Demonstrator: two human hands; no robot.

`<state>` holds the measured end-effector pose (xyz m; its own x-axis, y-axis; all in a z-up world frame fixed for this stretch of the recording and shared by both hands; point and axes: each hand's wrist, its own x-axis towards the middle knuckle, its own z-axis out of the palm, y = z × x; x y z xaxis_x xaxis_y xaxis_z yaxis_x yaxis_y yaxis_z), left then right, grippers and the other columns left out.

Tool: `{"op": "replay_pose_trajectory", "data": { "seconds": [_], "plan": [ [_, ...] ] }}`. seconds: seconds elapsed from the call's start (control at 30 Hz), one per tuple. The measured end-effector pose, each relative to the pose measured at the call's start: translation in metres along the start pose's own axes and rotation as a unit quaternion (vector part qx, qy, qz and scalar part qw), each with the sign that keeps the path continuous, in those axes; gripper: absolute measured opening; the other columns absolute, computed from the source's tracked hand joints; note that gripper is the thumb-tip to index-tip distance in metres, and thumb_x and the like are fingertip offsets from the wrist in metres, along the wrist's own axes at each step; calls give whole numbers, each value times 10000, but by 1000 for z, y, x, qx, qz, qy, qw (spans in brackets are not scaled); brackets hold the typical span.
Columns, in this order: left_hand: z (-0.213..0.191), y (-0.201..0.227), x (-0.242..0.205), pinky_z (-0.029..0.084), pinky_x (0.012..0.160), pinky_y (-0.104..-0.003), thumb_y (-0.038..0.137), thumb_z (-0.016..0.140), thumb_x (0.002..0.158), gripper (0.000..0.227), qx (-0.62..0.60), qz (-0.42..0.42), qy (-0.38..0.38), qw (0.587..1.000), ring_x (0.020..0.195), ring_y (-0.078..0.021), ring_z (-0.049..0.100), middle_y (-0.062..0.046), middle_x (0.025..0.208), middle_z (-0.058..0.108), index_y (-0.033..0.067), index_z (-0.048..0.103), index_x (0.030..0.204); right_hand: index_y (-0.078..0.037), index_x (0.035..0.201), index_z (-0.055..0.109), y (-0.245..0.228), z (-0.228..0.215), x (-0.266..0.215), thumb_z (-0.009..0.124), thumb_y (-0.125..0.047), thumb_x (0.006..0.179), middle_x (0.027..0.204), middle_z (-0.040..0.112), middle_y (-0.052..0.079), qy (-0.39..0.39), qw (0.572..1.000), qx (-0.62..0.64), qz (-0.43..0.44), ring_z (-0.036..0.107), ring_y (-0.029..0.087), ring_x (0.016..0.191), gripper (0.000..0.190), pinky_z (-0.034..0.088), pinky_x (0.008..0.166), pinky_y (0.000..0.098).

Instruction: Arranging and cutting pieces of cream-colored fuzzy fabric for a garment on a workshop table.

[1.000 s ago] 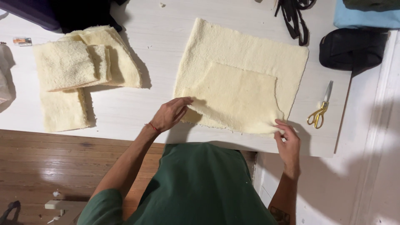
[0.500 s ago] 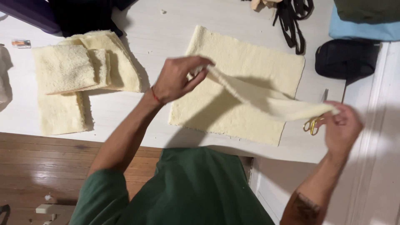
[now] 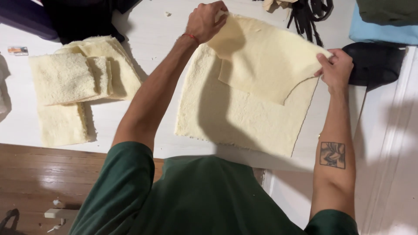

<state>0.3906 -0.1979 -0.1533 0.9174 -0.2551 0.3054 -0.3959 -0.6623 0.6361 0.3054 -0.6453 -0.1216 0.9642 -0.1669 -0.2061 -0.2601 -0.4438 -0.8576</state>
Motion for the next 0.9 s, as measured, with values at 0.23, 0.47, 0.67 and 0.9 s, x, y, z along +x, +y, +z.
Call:
{"op": "replay_pose_trajectory", "data": {
  "seconds": [0.23, 0.47, 0.67, 0.9],
  "plan": [
    [26, -39, 6, 568, 618, -482, 221, 760, 854, 162, 46, 12, 45, 998, 789, -343, 718, -129, 890, 754, 129, 748, 987, 115, 1168, 614, 44, 0, 40, 740, -36, 1080, 914, 725, 113, -3, 997, -8, -81, 681, 132, 619, 215, 511, 499, 259],
    [36, -48, 9, 558, 677, -504, 312, 730, 972, 227, 84, -99, -14, 991, 802, -356, 696, -119, 886, 735, 97, 713, 1040, 69, 1237, 575, 25, 4, 35, 726, -52, 1087, 969, 700, 76, 48, 993, 8, -103, 726, 150, 669, 245, 485, 468, 264],
    [22, -5, -39, 561, 545, -365, 317, 714, 965, 321, 87, 0, 68, 994, 731, -267, 680, -131, 902, 724, 21, 710, 1088, -2, 1181, 599, 20, 18, -19, 834, -140, 991, 982, 652, 69, 180, 903, -237, -309, 730, 225, 756, 332, 577, 619, 311],
    [22, 38, -129, 506, 422, -297, 441, 705, 970, 332, 14, -254, -217, 942, 517, -132, 640, -80, 808, 770, 121, 792, 945, -6, 948, 720, 9, 47, -95, 805, -290, 987, 757, 715, 59, 11, 980, -162, 118, 641, 122, 559, 299, 519, 529, 269]
  ]
}}
